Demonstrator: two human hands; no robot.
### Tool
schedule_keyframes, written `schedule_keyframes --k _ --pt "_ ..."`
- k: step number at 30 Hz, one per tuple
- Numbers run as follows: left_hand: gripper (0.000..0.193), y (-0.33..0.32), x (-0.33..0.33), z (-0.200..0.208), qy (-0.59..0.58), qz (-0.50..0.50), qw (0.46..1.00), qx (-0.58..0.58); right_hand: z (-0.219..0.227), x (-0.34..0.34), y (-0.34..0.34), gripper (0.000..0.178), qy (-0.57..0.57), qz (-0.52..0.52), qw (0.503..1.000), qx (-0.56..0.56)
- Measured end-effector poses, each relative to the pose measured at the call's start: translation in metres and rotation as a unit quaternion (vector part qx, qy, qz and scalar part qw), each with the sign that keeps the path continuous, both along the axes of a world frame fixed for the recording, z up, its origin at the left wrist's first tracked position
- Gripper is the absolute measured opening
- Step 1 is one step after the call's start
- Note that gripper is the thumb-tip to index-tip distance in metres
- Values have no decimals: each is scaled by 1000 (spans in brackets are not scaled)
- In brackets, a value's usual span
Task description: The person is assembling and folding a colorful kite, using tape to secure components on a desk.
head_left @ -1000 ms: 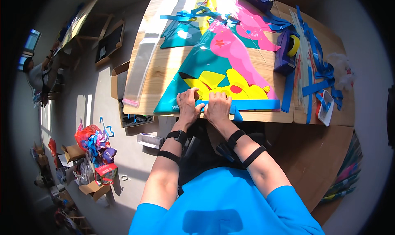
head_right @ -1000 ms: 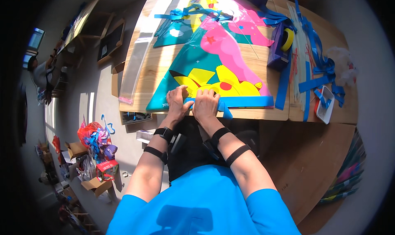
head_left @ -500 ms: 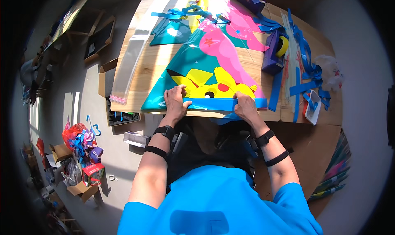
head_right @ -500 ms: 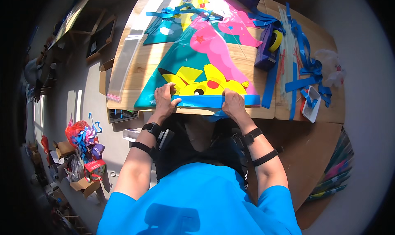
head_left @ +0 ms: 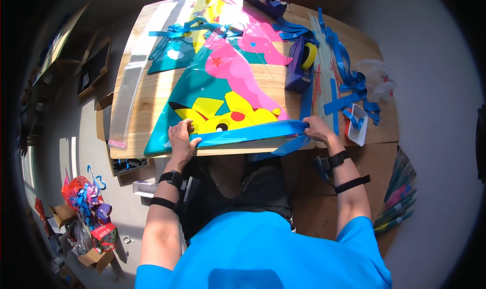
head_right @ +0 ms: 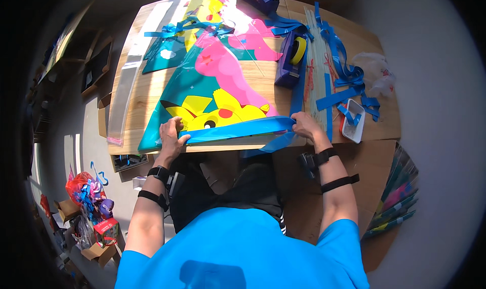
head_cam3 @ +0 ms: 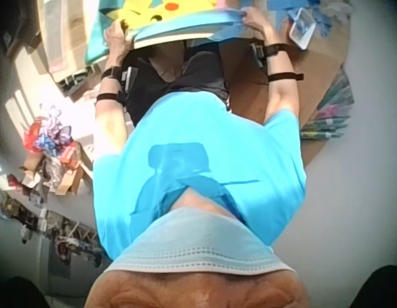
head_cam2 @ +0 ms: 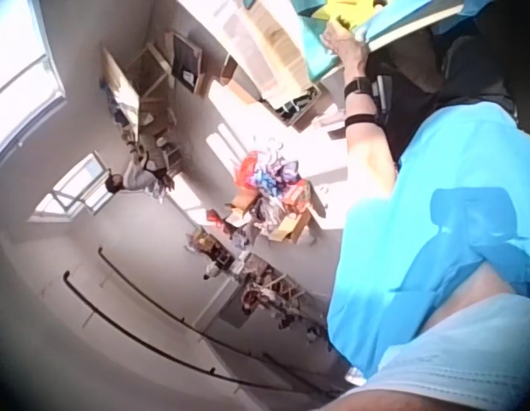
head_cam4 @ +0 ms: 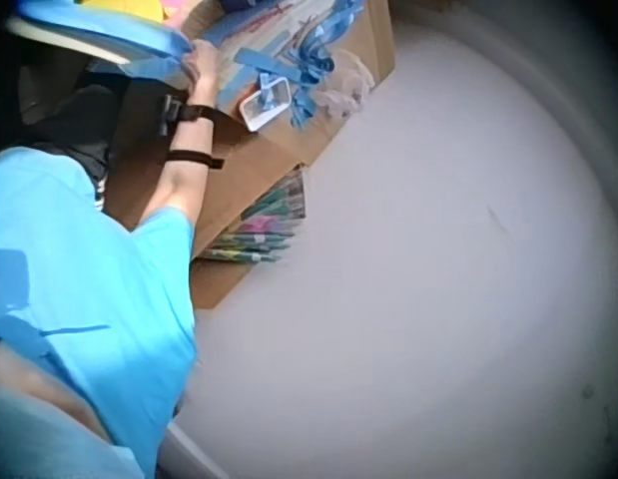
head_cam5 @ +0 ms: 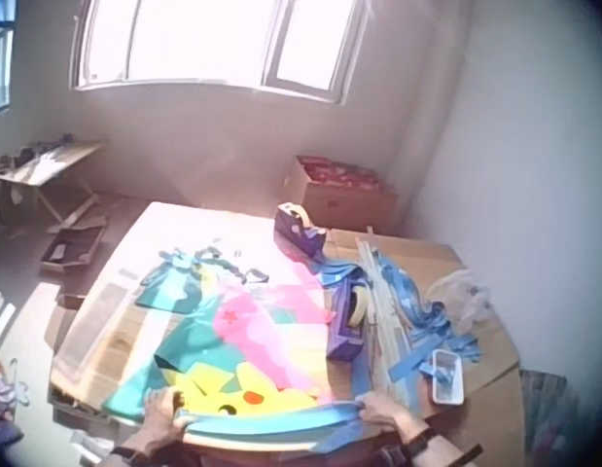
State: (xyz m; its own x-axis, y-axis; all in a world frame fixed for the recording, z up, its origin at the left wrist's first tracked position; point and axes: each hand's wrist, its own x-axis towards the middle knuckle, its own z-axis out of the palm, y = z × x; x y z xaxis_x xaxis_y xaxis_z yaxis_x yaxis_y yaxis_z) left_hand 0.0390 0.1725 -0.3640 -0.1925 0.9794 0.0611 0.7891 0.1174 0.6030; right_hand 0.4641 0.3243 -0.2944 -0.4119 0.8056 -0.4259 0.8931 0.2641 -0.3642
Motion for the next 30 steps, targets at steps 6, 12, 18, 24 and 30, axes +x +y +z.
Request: schedule_keyframes --k 6,12,18,24,30 --pt "63 2 1 -1 -9 -5 1000 -13 -7 53 13 18 -18 -121 991 -61" --pt "64 -1 -2 2 -18 0 1000 -22 8 88 24 18 73 -274 944 -168" --pt "64 3 2 2 -22 -7 1000 -18 3 137 32 16 38 -278 951 -130" --pt "64 2 2 5 -22 -8 1000 -16 -1 161 32 18 89 -339 931 -103" --pt "64 1 -1 0 -7 -13 1000 0 19 187 33 17 53 -317 944 -76"
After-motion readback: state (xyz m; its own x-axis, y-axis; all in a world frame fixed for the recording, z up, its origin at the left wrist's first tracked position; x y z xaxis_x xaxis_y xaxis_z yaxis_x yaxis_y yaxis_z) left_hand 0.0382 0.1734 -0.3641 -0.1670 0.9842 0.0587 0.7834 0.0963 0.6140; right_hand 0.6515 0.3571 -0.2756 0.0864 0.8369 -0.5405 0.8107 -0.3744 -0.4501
